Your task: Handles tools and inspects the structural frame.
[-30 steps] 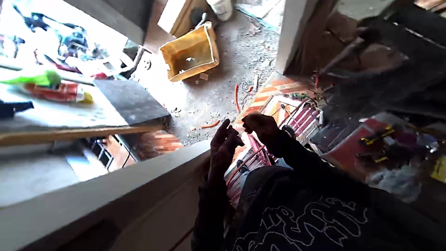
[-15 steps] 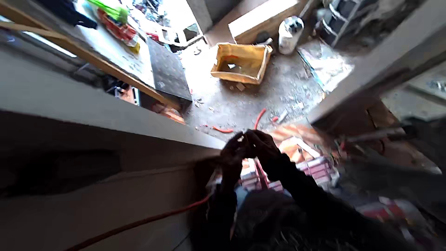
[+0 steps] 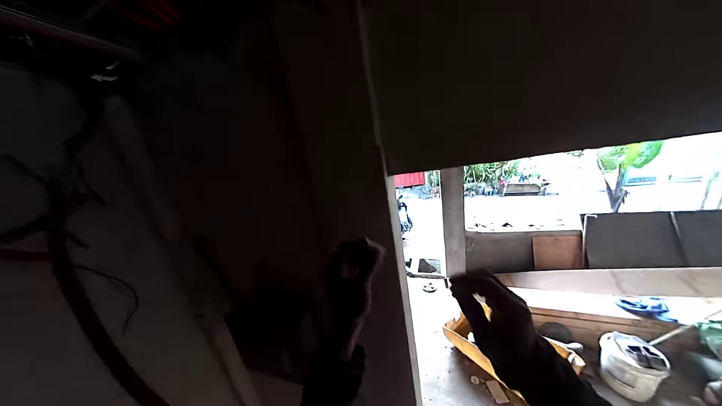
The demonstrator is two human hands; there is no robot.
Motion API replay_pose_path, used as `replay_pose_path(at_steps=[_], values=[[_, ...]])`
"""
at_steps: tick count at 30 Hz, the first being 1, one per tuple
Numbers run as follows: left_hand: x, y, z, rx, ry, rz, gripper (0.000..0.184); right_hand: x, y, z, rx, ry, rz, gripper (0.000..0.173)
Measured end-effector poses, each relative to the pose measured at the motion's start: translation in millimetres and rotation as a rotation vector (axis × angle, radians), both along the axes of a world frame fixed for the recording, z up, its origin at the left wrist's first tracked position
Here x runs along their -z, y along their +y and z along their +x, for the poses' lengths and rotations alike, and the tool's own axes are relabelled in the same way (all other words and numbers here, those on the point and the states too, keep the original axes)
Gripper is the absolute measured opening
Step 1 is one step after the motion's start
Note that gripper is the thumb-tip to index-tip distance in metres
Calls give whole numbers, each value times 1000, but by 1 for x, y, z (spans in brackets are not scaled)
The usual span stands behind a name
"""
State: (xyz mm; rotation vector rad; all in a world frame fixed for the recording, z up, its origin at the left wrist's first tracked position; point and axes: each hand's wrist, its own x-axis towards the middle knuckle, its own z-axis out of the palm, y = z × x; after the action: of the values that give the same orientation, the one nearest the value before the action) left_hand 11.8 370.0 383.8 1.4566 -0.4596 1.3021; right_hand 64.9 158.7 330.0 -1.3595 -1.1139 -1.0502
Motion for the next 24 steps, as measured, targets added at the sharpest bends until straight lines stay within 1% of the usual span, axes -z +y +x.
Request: replay_pose_path(at_steps=[2,4,6,7,10,11,13,16,18,21,24], values=[[-39,32,5,61,-57,-5,18,-41,35,7,35,-108,-48,21],[-73,57,6,89,-74,39,26,-69,64,19,83,-193,-83,22],[-101,75,-2,80,-43,104,36,-86,85,27,105,-197,-128,22],[-114,81,-6,82,-32,106,38,-92,92,27,115,-196,-159,22],[-161,92,-3,123,-85,-4,36,-111,105,23,146,-251,-277,23],[-172,95,-2,139,-101,-37,36,-116,109,23,156,-280,-305,24],[-186,102,-3,149,-108,-48,40,-125,117,24,179,-320,-339,24],[-193,115,1,126,-89,-20,45,-135,130,34,214,-361,-368,25],[-200,127,2,53,-74,11,43,-144,143,47,244,-419,-355,25],[-214,145,-1,-85,-47,68,39,-150,161,65,294,-419,-365,25],[-227,153,-8,-123,-59,39,39,-146,175,84,347,-381,-374,27]])
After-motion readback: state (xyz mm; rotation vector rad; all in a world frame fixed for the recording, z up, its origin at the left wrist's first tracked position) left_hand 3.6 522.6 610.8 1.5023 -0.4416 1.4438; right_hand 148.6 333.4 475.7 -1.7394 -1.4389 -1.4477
